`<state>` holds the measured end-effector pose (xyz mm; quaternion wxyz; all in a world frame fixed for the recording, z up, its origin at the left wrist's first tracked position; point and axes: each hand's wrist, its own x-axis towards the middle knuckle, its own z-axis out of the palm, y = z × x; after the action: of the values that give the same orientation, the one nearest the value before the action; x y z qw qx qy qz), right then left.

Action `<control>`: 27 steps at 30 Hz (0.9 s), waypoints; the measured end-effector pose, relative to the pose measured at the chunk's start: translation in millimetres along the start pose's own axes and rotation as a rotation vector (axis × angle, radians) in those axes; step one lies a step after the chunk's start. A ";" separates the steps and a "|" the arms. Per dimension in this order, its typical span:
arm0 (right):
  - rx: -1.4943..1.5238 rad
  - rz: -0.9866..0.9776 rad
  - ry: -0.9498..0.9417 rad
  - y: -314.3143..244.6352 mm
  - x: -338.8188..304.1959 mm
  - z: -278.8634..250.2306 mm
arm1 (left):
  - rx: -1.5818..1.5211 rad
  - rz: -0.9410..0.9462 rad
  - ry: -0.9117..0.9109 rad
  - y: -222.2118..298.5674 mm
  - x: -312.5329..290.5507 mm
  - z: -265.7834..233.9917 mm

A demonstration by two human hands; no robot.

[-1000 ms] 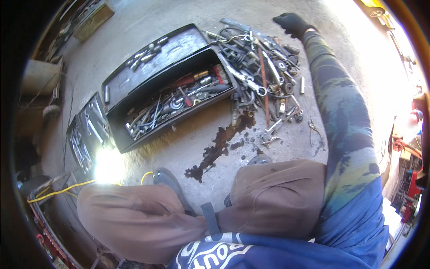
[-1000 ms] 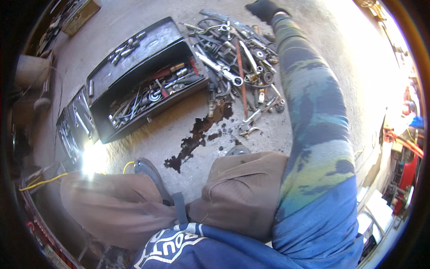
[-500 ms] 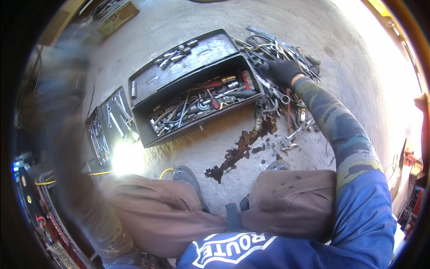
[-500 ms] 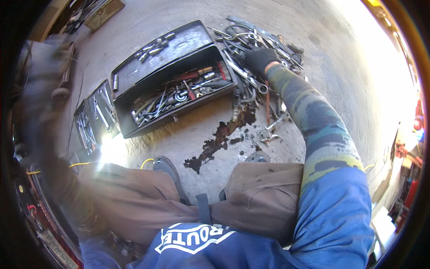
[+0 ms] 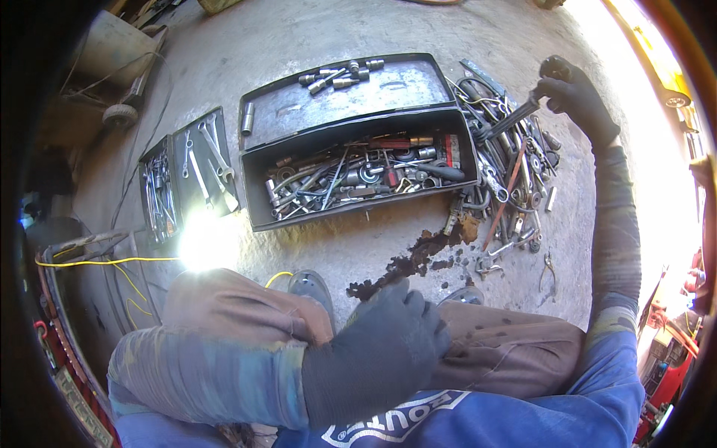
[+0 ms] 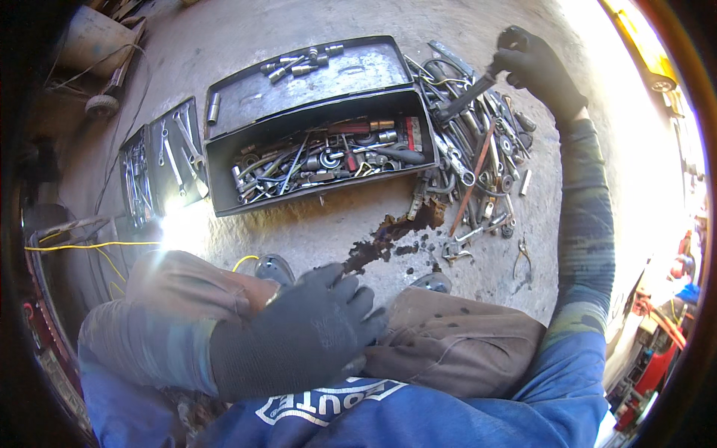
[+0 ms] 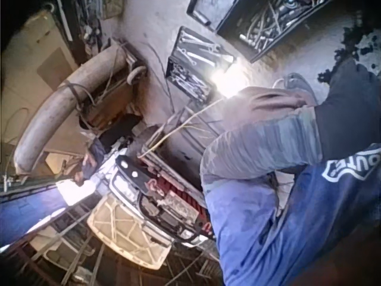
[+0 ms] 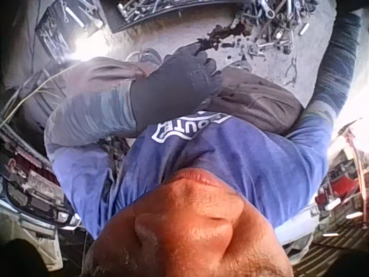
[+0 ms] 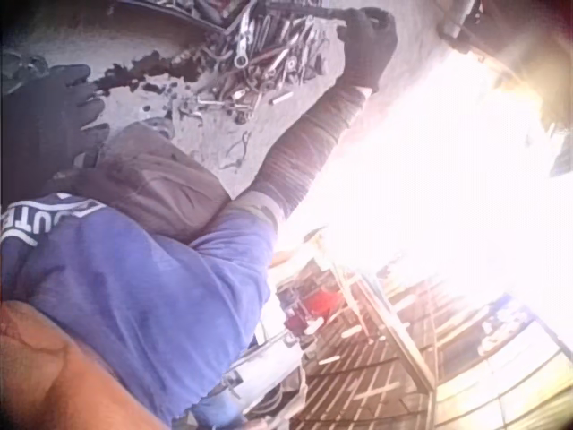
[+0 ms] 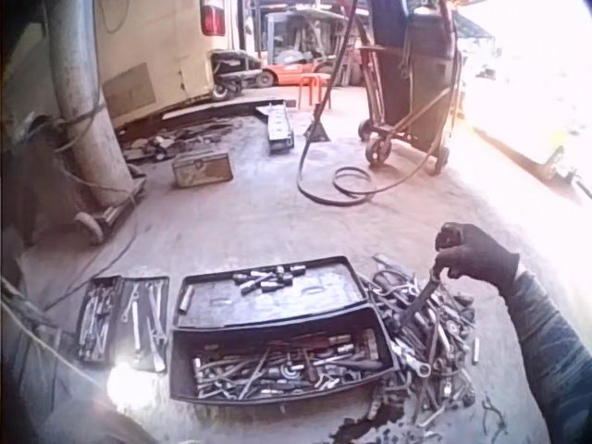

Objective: The person sits on the floor and sorts various hand tools from a toolbox and the surrounding floor into the toolbox. They pick up wrenches, sockets, and other hardware, placing them into the open toolbox.

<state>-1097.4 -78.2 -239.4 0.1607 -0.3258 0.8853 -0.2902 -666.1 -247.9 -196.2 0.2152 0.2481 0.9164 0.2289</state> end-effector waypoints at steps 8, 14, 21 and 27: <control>0.278 -0.026 -0.342 -59.5 -19.4 185.0 | 0.002 -0.090 0.010 -8.6 3.1 -2.7; -0.245 -0.474 -0.461 -73.3 -27.1 245.7 | 0.032 -0.092 0.041 -4.7 1.8 -8.3; -0.574 -0.872 -0.361 -116.0 -17.0 351.6 | 0.060 -0.075 0.211 -22.7 12.0 0.3; -0.348 -0.811 -0.217 -147.3 -14.3 393.0 | 0.028 -0.102 0.092 -22.7 12.7 -0.2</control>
<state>-829.4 -320.6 -453.5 0.0687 -0.6971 0.6997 -0.1406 -684.2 -258.4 -211.5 0.1805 0.1934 0.9399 0.2158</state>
